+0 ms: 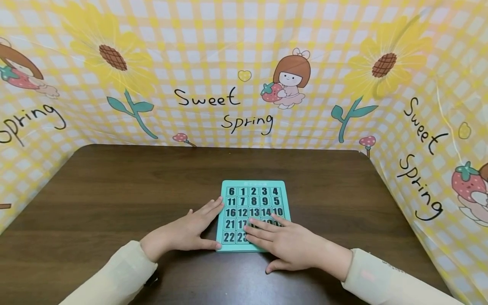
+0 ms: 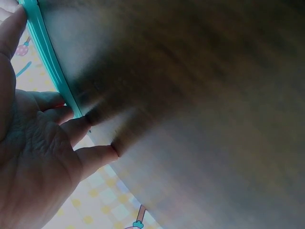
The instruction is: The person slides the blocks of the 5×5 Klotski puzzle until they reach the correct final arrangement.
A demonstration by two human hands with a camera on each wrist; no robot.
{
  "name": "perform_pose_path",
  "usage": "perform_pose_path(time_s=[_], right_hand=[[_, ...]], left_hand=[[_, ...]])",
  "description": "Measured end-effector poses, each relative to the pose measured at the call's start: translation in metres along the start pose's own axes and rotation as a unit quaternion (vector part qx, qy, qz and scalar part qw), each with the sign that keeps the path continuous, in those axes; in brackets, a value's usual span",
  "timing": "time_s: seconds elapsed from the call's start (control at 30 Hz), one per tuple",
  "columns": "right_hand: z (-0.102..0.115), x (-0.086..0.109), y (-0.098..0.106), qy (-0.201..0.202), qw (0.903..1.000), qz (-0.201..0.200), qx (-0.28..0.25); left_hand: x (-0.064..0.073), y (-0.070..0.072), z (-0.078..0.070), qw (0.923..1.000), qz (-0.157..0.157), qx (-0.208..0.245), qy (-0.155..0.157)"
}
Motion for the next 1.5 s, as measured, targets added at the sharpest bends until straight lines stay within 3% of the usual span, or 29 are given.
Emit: perform_pose_path(time_s=[0.53, 0.83, 1.27, 1.5], right_hand=[[-0.009, 0.018, 0.001, -0.021, 0.9997, 0.008, -0.012], [-0.008, 0.027, 0.006, -0.025, 0.9996, -0.014, 0.005], [0.009, -0.022, 0.009, 0.012, 0.9999, 0.002, -0.012], [0.014, -0.032, 0.004, 0.016, 0.9994, 0.026, -0.016]], left_hand=[[0.001, 0.0, 0.001, 1.0, 0.001, 0.003, 0.002], [-0.002, -0.002, 0.0, 1.0, 0.005, 0.003, -0.002], [0.0, 0.001, 0.001, 1.0, 0.002, -0.003, 0.0], [-0.001, 0.0, 0.001, 1.0, 0.001, -0.003, -0.001]])
Point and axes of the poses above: each hand's wrist, its own x-axis away from the middle knuckle, its own y-axis out of the back of the hand, z = x × y, the point moved 10 cm from there along -x, towards the middle knuckle
